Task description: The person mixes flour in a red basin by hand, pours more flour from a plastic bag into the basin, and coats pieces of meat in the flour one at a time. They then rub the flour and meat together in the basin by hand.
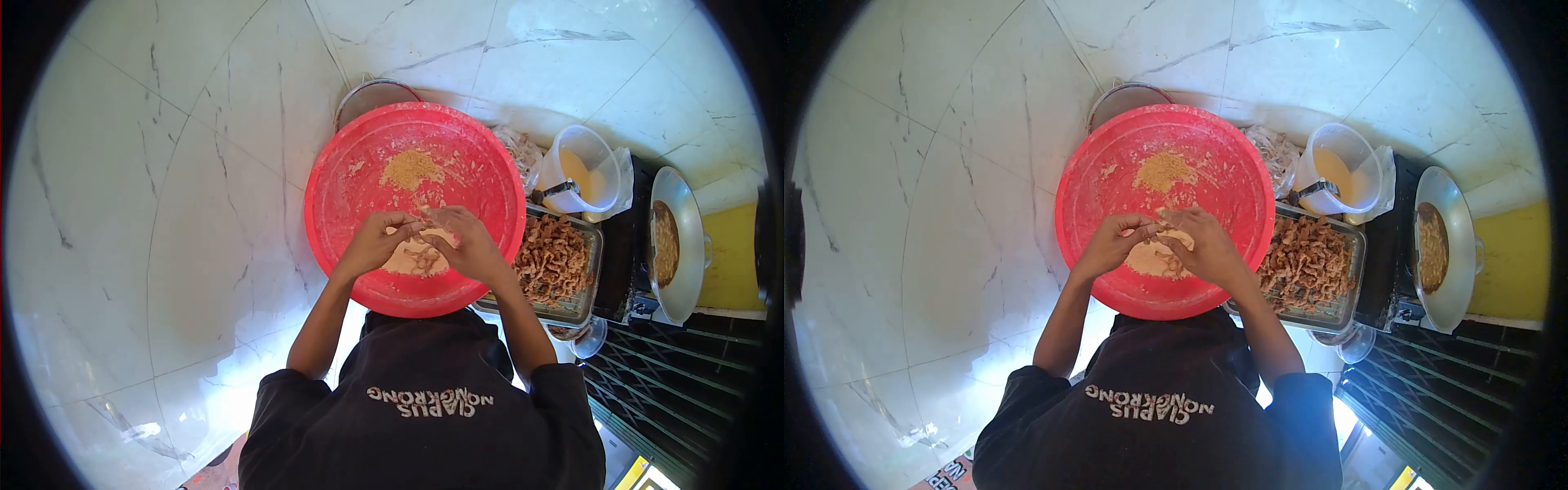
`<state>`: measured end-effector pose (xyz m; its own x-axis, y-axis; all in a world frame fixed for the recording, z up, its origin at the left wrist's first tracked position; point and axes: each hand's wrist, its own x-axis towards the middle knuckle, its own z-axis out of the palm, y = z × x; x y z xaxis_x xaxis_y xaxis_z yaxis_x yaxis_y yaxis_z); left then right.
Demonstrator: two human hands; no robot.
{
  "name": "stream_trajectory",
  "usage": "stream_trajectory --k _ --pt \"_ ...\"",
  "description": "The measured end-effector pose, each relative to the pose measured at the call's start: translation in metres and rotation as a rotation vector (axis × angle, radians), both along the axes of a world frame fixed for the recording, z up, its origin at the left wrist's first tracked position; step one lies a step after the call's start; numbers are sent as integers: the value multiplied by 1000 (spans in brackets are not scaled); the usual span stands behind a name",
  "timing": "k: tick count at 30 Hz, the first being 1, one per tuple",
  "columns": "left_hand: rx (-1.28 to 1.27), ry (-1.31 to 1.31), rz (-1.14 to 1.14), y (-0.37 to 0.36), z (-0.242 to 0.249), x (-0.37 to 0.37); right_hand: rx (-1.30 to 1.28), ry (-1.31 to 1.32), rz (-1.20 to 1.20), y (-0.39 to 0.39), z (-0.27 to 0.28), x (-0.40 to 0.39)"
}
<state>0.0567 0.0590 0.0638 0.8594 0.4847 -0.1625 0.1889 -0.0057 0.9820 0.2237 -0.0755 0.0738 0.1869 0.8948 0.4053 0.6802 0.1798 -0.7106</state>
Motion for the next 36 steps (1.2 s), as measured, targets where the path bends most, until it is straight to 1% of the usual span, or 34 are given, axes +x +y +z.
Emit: stream_trajectory --k 3,6,10,12,16,21,25,27,28,30,31,33,34,36 --pt "17 25 2 1 0 -1 -153 73 4 -1 -8 2" --pt "51 64 19 2 0 -2 -132 9 24 -1 -10 7" --pt "152 100 47 -4 -5 0 -117 -208 -1 0 -10 7" --pt "296 114 65 -9 -2 2 -117 -282 -36 2 -13 6" --pt "536 102 110 -16 3 4 -106 -187 -109 4 -18 3" --pt "629 100 135 -15 17 3 -99 -161 -217 9 -17 -3" --pt "722 134 167 -16 20 3 -43 -138 -253 15 -18 -9" --pt "623 107 162 -17 22 2 -20 -138 -275 19 -25 -10" --pt "575 94 163 -17 25 1 -62 -89 -324 22 -35 -5" --pt "597 83 186 -20 41 -2 -151 12 -422 25 -59 6" --pt "608 76 200 -22 46 -2 -220 95 -374 24 -66 8" --pt "485 32 260 -22 40 -1 -358 264 -288 22 -75 12" --pt "422 8 286 -22 34 0 -502 183 -215 20 -78 12" --pt "388 35 271 -22 10 1 -777 15 -67 19 -81 13"
